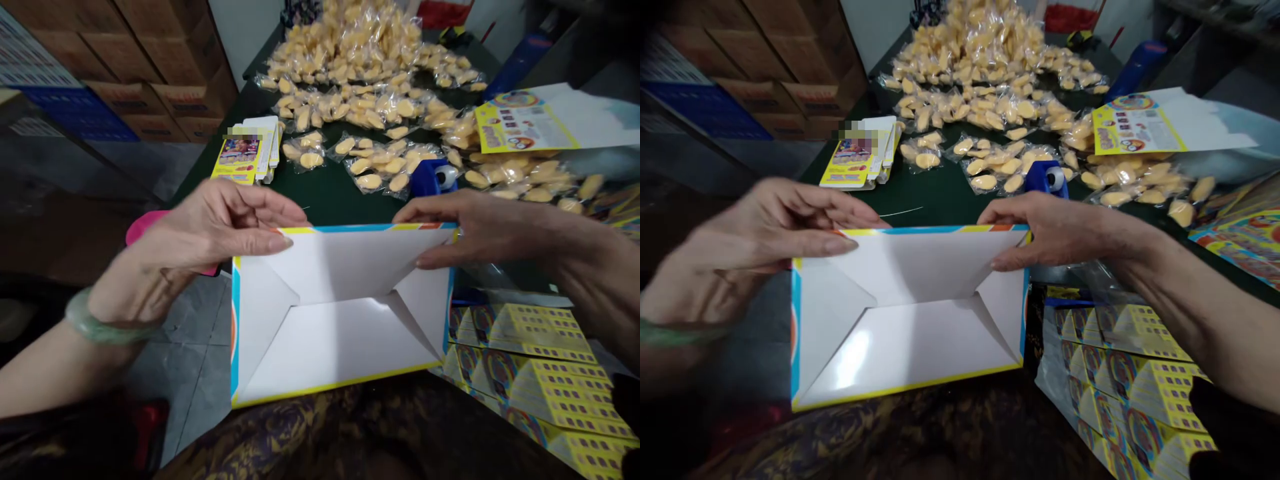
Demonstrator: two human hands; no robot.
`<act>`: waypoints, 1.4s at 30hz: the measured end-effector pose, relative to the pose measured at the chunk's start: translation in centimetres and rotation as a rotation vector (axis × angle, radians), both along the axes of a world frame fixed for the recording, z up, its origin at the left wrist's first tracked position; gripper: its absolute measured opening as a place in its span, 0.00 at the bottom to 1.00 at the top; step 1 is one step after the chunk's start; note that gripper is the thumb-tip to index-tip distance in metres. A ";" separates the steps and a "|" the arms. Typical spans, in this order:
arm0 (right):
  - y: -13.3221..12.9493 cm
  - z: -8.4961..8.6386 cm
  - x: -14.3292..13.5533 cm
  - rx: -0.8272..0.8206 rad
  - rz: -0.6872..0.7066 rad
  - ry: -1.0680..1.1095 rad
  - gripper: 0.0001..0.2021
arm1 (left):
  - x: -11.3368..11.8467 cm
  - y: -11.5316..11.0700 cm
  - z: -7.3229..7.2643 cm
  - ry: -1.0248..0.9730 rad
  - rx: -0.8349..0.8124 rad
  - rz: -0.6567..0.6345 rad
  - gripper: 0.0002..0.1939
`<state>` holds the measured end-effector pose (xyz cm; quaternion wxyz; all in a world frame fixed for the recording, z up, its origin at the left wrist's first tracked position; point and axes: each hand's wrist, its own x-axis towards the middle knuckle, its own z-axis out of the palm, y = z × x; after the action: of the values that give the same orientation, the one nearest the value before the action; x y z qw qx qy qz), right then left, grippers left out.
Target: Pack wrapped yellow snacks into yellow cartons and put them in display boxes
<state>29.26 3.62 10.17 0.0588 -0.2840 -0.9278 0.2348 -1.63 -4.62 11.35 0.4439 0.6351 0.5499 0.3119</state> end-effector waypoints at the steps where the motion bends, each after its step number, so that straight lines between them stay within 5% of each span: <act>1: -0.1 1.1 0.0 0.070 -0.023 0.037 0.23 | 0.0 -0.1 1.3 0.034 0.108 -0.006 0.19; 4: -0.9 3.9 -0.3 0.339 -0.128 0.128 0.22 | 0.0 -0.2 5.1 0.183 0.444 0.000 0.18; 7: -1.7 2.2 -1.2 0.574 -0.251 0.201 0.17 | -0.3 -0.1 6.0 0.347 0.624 -0.096 0.17; 9: -1.8 -1.7 -2.2 0.664 -0.302 0.239 0.14 | -0.8 0.4 3.8 0.433 0.666 -0.234 0.18; 13: -1.6 -10.9 -4.2 0.690 -0.264 0.117 0.11 | -1.7 1.9 -5.0 0.660 0.627 -0.451 0.22; 16: -2.0 -13.6 -4.8 0.649 -0.175 -0.021 0.11 | -2.1 2.5 -10.1 0.840 0.546 -0.500 0.25; 20: -3.0 -12.1 -4.9 0.667 -0.167 -0.045 0.17 | -1.4 2.9 -10.6 0.847 0.527 -0.440 0.21; 25: -3.2 -11.0 -7.0 0.662 -0.182 -0.001 0.23 | 0.6 4.6 -9.2 0.968 0.502 -0.328 0.37; 31: 0.1 -10.8 -9.4 0.601 -0.466 -0.022 0.14 | 0.2 7.7 -9.4 0.827 0.411 -0.233 0.18; 36: 2.7 -10.0 -10.3 0.515 -0.509 -0.331 0.12 | 2.4 10.1 -9.8 0.994 0.267 -0.253 0.19; 42: 3.2 -9.8 -10.3 0.540 -0.492 -0.388 0.17 | 5.2 11.9 -10.6 0.992 0.252 -0.224 0.15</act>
<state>18.92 6.85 0.38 0.0095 -0.5108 -0.8542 -0.0963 3.59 7.28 0.71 0.0811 0.8098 0.5809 -0.0122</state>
